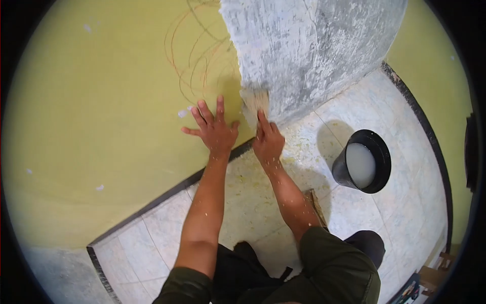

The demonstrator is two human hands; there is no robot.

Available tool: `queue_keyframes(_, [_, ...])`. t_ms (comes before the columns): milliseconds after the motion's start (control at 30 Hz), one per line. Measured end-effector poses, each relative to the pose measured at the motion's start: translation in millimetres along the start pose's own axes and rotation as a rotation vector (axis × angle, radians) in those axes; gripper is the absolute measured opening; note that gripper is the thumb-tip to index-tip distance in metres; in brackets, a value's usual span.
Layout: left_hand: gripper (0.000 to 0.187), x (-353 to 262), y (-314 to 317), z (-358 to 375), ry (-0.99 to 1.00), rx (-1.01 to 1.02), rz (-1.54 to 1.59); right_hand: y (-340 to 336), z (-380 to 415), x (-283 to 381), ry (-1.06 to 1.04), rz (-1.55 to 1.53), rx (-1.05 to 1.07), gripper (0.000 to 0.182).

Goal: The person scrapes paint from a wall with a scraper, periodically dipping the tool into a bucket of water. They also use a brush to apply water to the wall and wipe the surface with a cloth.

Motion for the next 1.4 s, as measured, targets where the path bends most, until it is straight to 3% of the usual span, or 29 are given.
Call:
queue_keyframes(167, [0.112,0.8,-4.1,1.9,-0.008,0.003,0.019,-6.6,-12.2,9.6,-0.119,-0.018,-0.022,0.049])
queue_keyframes(333, [0.105,1.8,3.8,7.1,-0.055,0.212,0.064,2.1,12.7,-9.3,-0.083,0.090,0.108,0.050])
queue_keyframes(400, [0.103,2.7,3.6,4.3,-0.071,0.192,0.081,0.5,-7.4,7.3,-0.131,0.027,0.012,0.051])
queue_keyframes(467, [0.102,1.4,0.9,9.8,-0.064,0.187,0.095,1.3,-12.4,15.4,-0.111,0.066,0.078,0.052])
queue_keyframes(767, [0.098,-0.8,2.8,8.5,-0.078,0.282,0.069,-3.6,-8.3,11.9,-0.140,-0.053,-0.021,0.042])
queue_keyframes(867, [0.097,-3.5,-1.2,10.3,-0.059,0.219,0.097,-9.1,-26.0,36.1,-0.149,-0.065,-0.044,0.042])
queue_keyframes(967, [0.096,-1.5,2.3,2.2,-0.079,0.200,0.123,-3.7,2.6,2.1,-0.146,0.021,0.008,0.041])
queue_keyframes(1067, [0.096,2.5,10.5,5.5,-0.094,0.315,0.089,0.9,-5.1,7.4,-0.049,-0.011,0.094,0.039])
queue_keyframes(1167, [0.096,-4.6,1.2,8.9,-0.048,0.179,0.089,-13.4,-54.6,57.5,-0.163,-0.110,-0.049,0.038])
queue_keyframes(1233, [0.098,-1.7,2.2,6.1,-0.059,0.246,0.089,-19.4,-51.0,51.7,-0.103,-0.075,-0.011,0.036])
queue_keyframes(1400, [0.098,-2.5,0.7,4.0,-0.046,0.166,0.056,-14.5,-19.1,28.5,0.096,-0.036,0.144,0.034])
Point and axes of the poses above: each hand's wrist, its own z-axis away from the middle knuckle, its own y-axis out of the palm, x = y × z, the point moved 8 cm from there along -z, towards the middle knuckle, and after that the axes turned 1 degree about -x, right-handed, at the moved point
